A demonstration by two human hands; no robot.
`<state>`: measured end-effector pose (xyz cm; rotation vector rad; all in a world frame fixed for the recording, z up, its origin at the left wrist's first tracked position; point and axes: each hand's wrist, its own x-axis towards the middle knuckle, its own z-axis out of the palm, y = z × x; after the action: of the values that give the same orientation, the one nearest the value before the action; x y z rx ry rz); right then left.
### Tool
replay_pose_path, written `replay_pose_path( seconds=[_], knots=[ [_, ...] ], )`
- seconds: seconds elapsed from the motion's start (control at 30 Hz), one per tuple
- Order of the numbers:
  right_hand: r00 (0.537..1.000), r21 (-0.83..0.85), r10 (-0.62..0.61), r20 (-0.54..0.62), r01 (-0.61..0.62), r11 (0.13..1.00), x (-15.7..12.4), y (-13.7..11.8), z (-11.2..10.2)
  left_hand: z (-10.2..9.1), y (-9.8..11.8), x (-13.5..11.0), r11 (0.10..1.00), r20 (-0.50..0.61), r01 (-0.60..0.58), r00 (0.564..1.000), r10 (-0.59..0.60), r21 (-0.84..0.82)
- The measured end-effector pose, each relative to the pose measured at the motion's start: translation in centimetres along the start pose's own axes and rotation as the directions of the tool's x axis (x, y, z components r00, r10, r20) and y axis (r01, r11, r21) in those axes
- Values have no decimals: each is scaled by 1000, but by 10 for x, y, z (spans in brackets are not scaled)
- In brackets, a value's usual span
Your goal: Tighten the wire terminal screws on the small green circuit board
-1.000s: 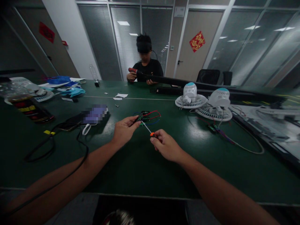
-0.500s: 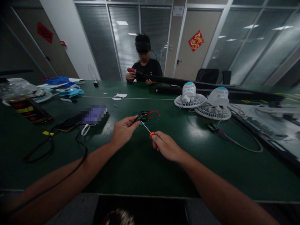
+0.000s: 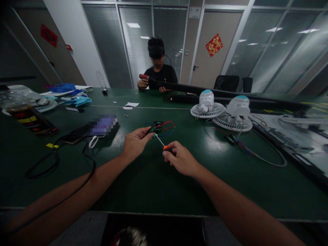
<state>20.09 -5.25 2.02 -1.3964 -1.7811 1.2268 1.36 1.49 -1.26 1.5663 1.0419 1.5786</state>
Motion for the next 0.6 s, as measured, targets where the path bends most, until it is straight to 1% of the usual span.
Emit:
replay_pose_path(
  seconds=[0.17, 0.27, 0.33, 0.43, 0.5, 0.6],
  knots=[
    [999, 13, -26, -37, 27, 1000, 3, 8, 1, 0, 2, -1, 1000, 8, -12, 1000, 12, -4],
    [994, -42, -53, -94, 50, 998, 5, 11, -1, 0, 1, -1, 1000, 6, -19, 1000, 19, 8],
    [992, -85, -57, -109, 48, 995, 4, 8, -2, 0, 1, -1, 1000, 6, -15, 1000, 15, 18],
    [997, -143, -16, -75, 5, 990, 1, 0, -5, 1, 2, -1, 1000, 15, -16, 1000, 16, 17],
    [998, -139, -1, -56, -7, 990, -1, -5, -5, 1, 3, -1, 1000, 18, -18, 1000, 18, 8],
    [999, -113, -13, -52, 7, 994, -2, -6, -5, 1, 2, -1, 1000, 15, -22, 1000, 22, 8]
  ],
)
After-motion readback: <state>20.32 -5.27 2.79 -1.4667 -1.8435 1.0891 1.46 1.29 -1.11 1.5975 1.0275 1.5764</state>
